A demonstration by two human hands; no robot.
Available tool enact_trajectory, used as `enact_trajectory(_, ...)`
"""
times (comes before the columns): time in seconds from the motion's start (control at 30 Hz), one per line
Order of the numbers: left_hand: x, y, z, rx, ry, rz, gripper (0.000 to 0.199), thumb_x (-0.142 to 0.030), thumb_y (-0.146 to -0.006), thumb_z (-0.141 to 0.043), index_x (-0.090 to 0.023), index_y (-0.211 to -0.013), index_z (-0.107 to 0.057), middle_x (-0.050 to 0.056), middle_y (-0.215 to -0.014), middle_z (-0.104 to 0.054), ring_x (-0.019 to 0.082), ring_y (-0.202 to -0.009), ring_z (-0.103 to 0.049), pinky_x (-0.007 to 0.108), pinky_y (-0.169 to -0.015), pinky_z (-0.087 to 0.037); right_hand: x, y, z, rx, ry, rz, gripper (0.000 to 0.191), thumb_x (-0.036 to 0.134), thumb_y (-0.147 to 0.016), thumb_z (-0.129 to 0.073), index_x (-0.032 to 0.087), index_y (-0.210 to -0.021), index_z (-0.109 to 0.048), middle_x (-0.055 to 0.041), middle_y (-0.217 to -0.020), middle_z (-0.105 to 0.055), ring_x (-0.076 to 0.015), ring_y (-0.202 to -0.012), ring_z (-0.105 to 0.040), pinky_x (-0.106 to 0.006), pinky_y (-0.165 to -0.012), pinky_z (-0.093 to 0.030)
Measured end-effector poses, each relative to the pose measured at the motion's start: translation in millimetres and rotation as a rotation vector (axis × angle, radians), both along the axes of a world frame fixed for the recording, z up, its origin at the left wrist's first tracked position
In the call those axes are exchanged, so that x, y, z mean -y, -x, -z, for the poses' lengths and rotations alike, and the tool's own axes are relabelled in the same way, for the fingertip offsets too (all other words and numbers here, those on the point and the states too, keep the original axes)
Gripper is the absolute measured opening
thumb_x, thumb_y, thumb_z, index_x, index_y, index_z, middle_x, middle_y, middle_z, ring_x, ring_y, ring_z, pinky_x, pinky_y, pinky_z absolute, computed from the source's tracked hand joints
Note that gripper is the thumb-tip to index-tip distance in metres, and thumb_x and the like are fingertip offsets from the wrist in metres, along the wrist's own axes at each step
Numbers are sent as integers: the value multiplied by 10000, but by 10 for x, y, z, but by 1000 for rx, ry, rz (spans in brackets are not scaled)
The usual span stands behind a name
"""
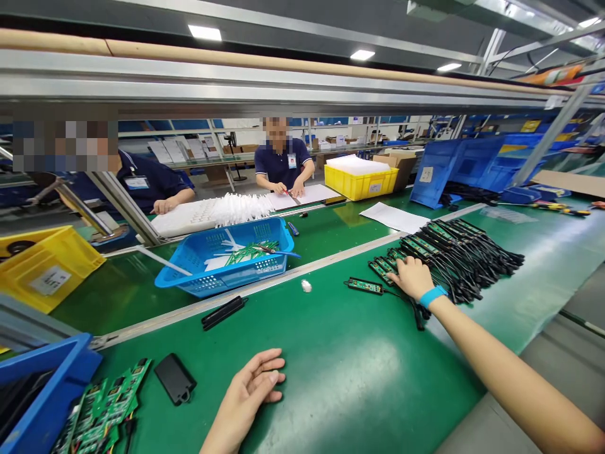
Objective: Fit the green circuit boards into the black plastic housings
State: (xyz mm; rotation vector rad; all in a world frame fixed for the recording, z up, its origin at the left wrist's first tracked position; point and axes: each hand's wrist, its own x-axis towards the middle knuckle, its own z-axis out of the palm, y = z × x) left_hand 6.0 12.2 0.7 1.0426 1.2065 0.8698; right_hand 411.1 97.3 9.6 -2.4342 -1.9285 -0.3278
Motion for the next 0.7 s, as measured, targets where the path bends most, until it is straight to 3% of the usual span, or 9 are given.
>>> enact_trajectory(0.17, 1, 6, -1, -13, 8, -1, 496, -493, -654, -730, -199, -1048, -668, 102, -1031, -655, 230, -879, -619, 273, -662, -531, 90, 285, 58, -76, 54, -376, 380, 355, -910, -486, 182, -1243, -543, -124, -1160, -588, -245, -1069, -525, -352, -862, -425)
enact_trajectory(0.27, 9, 6, -9, -15, 2, 8, 486, -493, -655, -732, -203, -1039, -672, 96, -1019, -658, 224, -878, -621, 262, -658, -530, 111, 406, 114, -101, 73, -460, 383, 222, -888, -498, 173, -1267, -528, -119, -1102, -612, -242, -1036, -540, -365, -859, -429)
enact_trajectory(0.37, 7, 8, -8, -7, 2, 25, 479, -489, -656, -736, -202, -1034, -672, 91, -1003, -658, 215, -875, -619, 254, -663, -530, 35, 378, 93, -140, 47, -447, 382, 209, -906, -448, 123, -1271, -522, -130, -1062, -629, -221, -973, -578, -333, -850, -441)
enact_trajectory(0.47, -12, 22, 8, 8, 3, 30, 474, -484, -663, -733, -200, -1038, -670, 94, -1005, -659, 214, -867, -620, 260, -663, -531, -129, 174, -19, -187, 3, -390, 357, 281, -931, -400, 141, -1210, -574, -94, -984, -672, -195, -893, -620, -275, -781, -461)
enact_trajectory(0.53, -18, 31, 28, 24, -1, 26, 470, -475, -661, -737, -196, -1032, -669, 98, -1001, -660, 214, -862, -622, 268, -664, -533, -225, -4, -97, -203, -28, -333, 315, 315, -903, -437, 152, -1046, -665, -85, -835, -692, -213, -781, -641, -290, -704, -466)
enact_trajectory(0.6, -2, 28, 53, 54, -5, 32, 455, -448, -660, -744, -186, -1024, -663, 99, -981, -655, 205, -847, -621, 272, -658, -535, -268, -156, -142, -211, -95, -272, 298, 345, -846, -507, 124, -860, -706, -135, -728, -681, -252, -710, -644, -347, -680, -458)
enact_trajectory(0.7, 35, -2, 96, 107, -28, 76, 407, -371, -685, -729, -162, -1023, -642, 102, -947, -636, 194, -821, -623, 284, -647, -539, -257, -298, -108, -267, -274, -222, 514, 478, -875, -393, 140, -610, -675, -155, -482, -568, -232, -497, -589, -428, -588, -404)
